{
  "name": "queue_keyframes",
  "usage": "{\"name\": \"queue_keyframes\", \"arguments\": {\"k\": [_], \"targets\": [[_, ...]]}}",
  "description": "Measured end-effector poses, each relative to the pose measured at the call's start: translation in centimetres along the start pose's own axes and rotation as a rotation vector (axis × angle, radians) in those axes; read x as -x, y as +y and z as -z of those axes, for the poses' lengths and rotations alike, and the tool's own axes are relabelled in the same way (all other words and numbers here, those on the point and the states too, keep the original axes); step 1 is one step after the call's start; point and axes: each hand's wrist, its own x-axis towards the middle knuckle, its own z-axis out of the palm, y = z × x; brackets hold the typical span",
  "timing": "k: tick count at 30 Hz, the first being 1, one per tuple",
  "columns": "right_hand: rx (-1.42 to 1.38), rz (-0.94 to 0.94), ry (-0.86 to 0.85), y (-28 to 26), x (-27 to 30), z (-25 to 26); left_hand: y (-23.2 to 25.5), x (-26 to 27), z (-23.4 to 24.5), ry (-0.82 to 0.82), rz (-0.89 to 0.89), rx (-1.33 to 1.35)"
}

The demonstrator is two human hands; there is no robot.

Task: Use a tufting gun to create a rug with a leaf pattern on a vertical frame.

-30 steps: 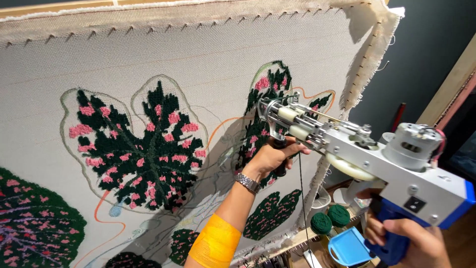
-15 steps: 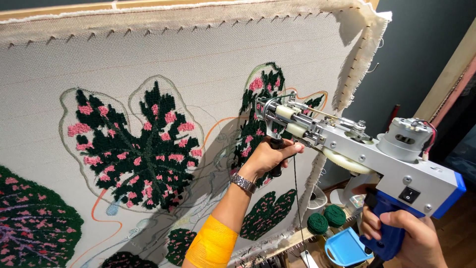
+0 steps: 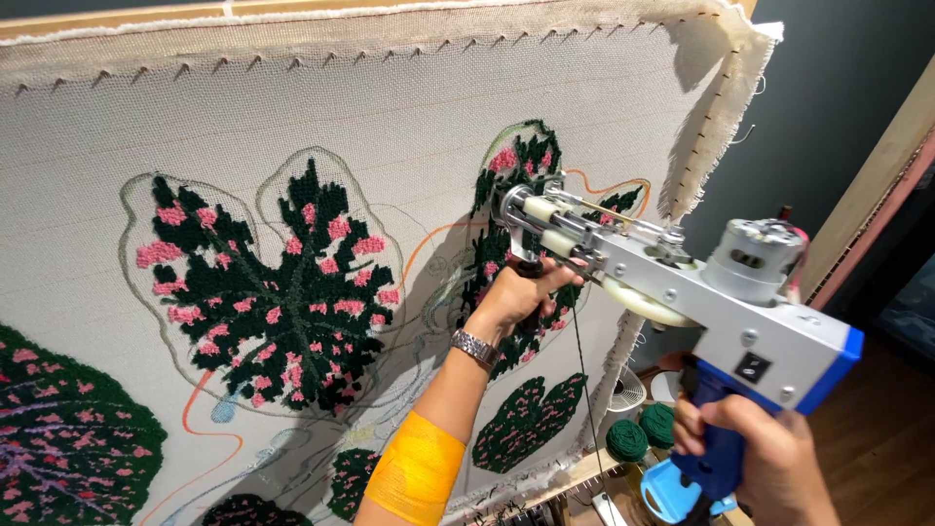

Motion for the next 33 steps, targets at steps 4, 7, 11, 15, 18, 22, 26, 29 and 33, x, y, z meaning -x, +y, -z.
{"name": "queue_keyframes", "arguments": {"k": [4, 7, 11, 15, 18, 22, 26, 29, 33], "targets": [[0.112, -0.083, 0.141, -1.0, 0.0, -6.0, -1.4, -1.6, 2.3, 0.079, -0.002, -0.024], [0.049, -0.073, 0.086, -0.4, -0.5, -7.0, -0.3, -1.3, 3.1, 0.156, 0.058, -0.103], [-0.023, -0.075, 0.052, 0.9, -0.8, -7.0, 0.0, -1.3, 3.4, 0.183, 0.054, -0.166], [-0.045, -0.038, 0.055, 1.5, -1.0, -7.2, 1.8, -0.5, 3.2, 0.232, 0.086, -0.197], [-0.073, -0.012, 0.044, 1.5, -1.1, -7.5, 2.6, -1.1, 3.3, 0.23, 0.276, -0.384], [-0.073, 0.001, 0.115, 0.8, -1.2, -8.2, -0.9, -3.6, 4.7, 0.148, 0.242, -0.43], [-0.064, 0.012, 0.169, -0.2, -1.2, -9.1, 1.4, -2.9, 4.0, 0.192, 0.03, -0.28], [-0.077, -0.031, 0.132, 0.6, -1.4, -7.8, 1.6, -2.9, 3.7, 0.206, 0.096, -0.315], [-0.126, -0.036, -0.025, 2.1, -1.5, -4.7, 0.3, -3.0, 3.5, 0.194, -0.044, -0.164]]}}
